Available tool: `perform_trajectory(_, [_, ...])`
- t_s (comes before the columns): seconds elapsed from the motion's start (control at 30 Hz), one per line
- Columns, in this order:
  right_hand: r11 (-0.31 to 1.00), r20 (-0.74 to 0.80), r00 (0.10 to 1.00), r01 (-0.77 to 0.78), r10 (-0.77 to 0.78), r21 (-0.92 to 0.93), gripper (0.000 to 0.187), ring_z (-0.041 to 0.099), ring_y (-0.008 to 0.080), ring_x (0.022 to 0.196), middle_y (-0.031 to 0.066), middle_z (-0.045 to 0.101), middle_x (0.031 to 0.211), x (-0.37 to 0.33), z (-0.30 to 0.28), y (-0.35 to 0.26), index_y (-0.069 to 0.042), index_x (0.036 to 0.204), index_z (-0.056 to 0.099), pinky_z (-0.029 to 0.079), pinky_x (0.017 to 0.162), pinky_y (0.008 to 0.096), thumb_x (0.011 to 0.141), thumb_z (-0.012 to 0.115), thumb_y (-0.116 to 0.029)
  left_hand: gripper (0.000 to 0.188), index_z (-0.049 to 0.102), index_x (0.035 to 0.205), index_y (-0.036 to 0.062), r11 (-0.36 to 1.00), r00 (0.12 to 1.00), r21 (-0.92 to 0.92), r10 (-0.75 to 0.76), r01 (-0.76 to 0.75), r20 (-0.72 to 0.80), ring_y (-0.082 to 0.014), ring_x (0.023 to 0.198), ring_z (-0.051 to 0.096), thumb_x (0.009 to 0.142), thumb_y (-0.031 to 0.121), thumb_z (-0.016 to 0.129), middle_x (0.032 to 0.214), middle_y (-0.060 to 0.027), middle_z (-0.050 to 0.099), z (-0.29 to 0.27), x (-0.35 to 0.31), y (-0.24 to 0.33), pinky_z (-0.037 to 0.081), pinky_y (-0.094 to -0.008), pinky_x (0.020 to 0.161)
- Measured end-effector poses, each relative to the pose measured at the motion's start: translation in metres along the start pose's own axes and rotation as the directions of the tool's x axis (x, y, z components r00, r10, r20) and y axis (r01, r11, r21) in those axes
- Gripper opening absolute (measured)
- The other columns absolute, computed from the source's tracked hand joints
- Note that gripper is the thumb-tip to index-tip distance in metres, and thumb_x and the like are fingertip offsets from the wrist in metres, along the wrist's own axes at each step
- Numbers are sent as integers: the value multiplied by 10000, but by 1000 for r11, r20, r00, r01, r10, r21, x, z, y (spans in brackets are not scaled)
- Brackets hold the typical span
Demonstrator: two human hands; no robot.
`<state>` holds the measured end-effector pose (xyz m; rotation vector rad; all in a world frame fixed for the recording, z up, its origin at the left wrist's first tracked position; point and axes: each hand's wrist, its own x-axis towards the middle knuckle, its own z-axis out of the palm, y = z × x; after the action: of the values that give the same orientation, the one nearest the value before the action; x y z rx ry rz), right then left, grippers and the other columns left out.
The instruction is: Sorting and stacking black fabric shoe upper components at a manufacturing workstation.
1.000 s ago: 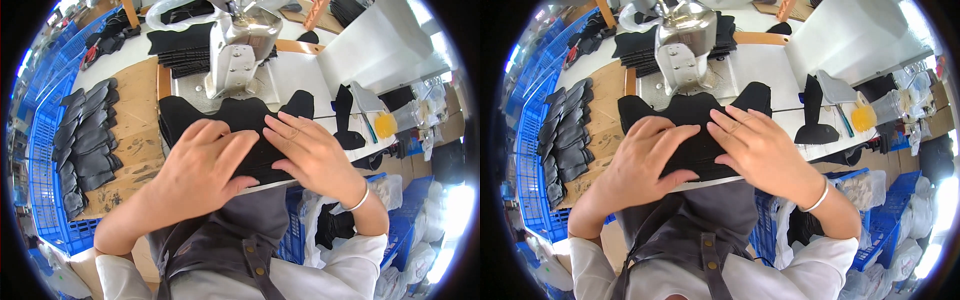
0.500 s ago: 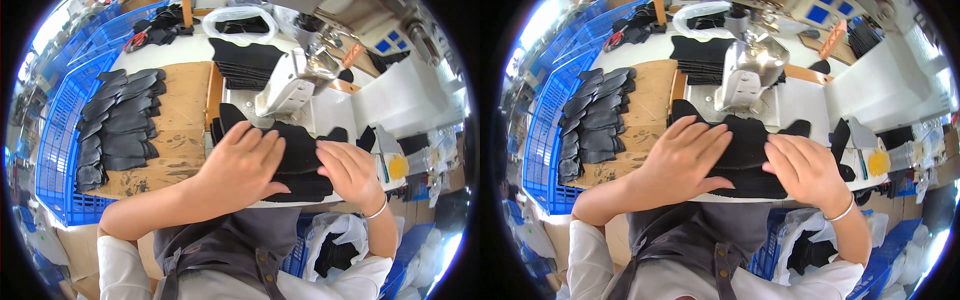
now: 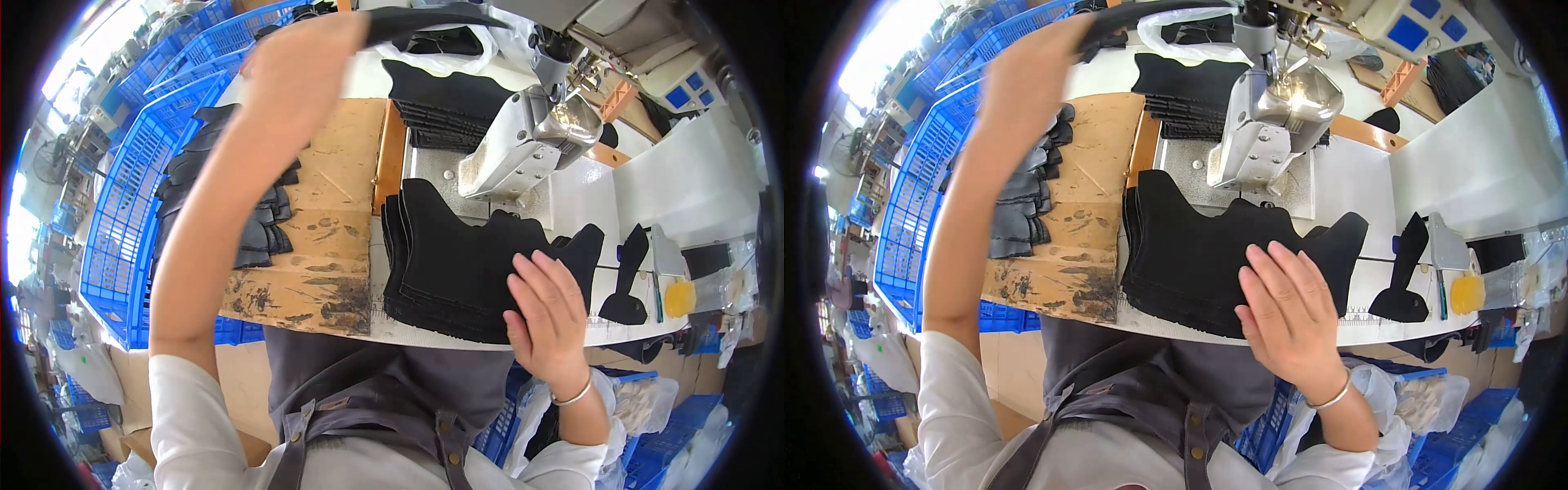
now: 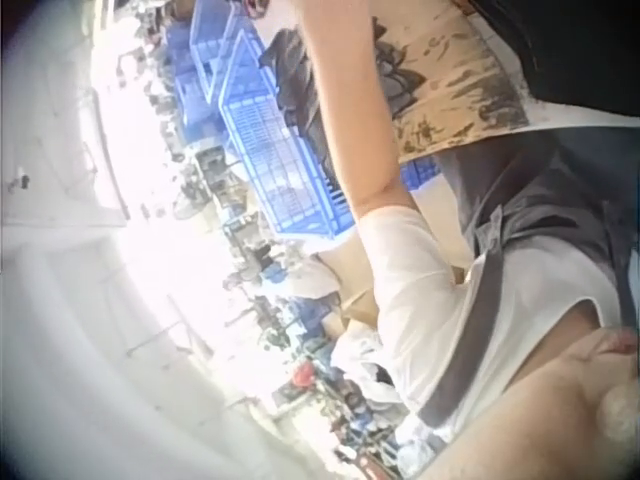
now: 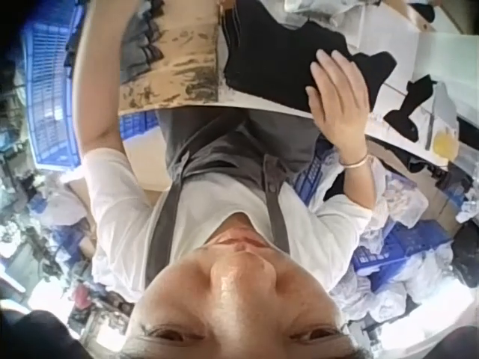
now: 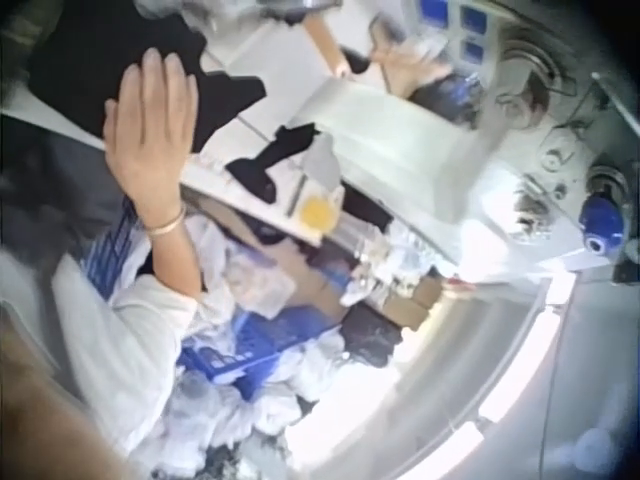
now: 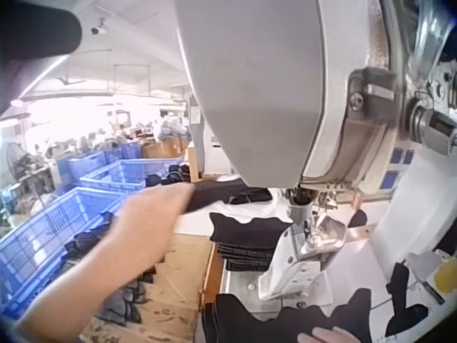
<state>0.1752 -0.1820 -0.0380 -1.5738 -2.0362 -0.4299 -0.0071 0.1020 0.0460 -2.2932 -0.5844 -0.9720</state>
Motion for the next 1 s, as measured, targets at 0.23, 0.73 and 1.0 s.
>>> perform_trajectory(0.23, [996,36,998,-54,52,66,342,560,314,1134,139,613,1183,-1,8,-6,-3,1041,642,417,984,460,708,682,-72,313,596,1069,-9,888,734,-454,264,68,626,-302,1012,630,851,215,585,1080,-149,652,68,47,80,490,-401,874])
perform_trajectory(0.73, [968,-171,974,177,-146,179,140,623,204,928,45,683,976,-24,18,-45,-111,939,611,490,862,361,803,628,-87,268,581,915,52,927,599,-260,50,271,800,-256,903,576,700,173,685,912,-88,593,-75,-147,-40,423,-374,823])
perform_trajectory(1.0, [887,-15,958,271,-286,374,206,605,207,933,82,639,1046,12,54,-90,-52,1016,622,487,828,322,813,606,-80,257,602,872,43,962,795,-273,190,-32,577,-240,775,578,645,100,707,894,-63,593,-66,-202,-44,477,-340,756])
